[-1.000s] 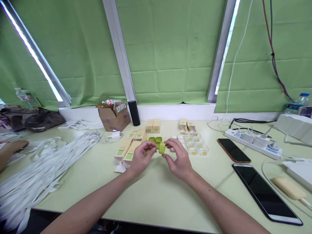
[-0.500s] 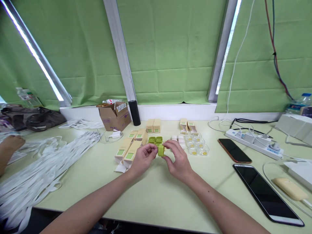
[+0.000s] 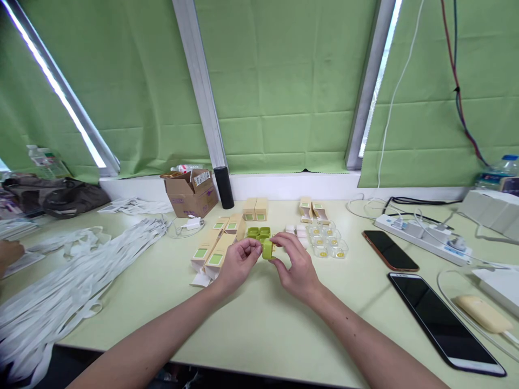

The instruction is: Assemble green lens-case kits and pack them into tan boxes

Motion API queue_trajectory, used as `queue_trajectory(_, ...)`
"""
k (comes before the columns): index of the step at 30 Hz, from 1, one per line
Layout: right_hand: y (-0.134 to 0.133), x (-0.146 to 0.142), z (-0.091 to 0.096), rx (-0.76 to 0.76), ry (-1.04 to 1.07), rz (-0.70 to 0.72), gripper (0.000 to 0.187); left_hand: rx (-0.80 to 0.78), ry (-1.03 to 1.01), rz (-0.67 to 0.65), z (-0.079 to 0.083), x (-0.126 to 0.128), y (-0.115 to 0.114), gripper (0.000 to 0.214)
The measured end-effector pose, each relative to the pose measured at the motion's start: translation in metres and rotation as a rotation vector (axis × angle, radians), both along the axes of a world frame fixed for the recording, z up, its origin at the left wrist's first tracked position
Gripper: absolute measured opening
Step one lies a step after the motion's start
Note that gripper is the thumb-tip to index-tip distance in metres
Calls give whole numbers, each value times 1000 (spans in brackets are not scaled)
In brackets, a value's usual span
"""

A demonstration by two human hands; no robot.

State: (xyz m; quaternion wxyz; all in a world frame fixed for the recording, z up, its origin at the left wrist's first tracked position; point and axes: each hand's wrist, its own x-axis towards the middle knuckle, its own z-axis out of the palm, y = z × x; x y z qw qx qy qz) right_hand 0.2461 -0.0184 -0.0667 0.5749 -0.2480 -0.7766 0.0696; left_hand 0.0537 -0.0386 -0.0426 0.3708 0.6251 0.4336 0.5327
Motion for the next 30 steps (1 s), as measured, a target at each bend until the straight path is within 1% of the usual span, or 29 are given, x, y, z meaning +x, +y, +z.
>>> queue_trajectory(8, 0, 0, 1, -6, 2, 5, 39, 6, 3, 7, 2, 0, -1, 41)
queue_trajectory(25, 1, 1, 2, -12, 11, 3, 39, 14, -12, 24, -1, -2, 1, 40)
queue_trajectory(30, 1, 2, 3, -16, 26, -13, 36, 18, -30, 31, 0, -3, 2, 41)
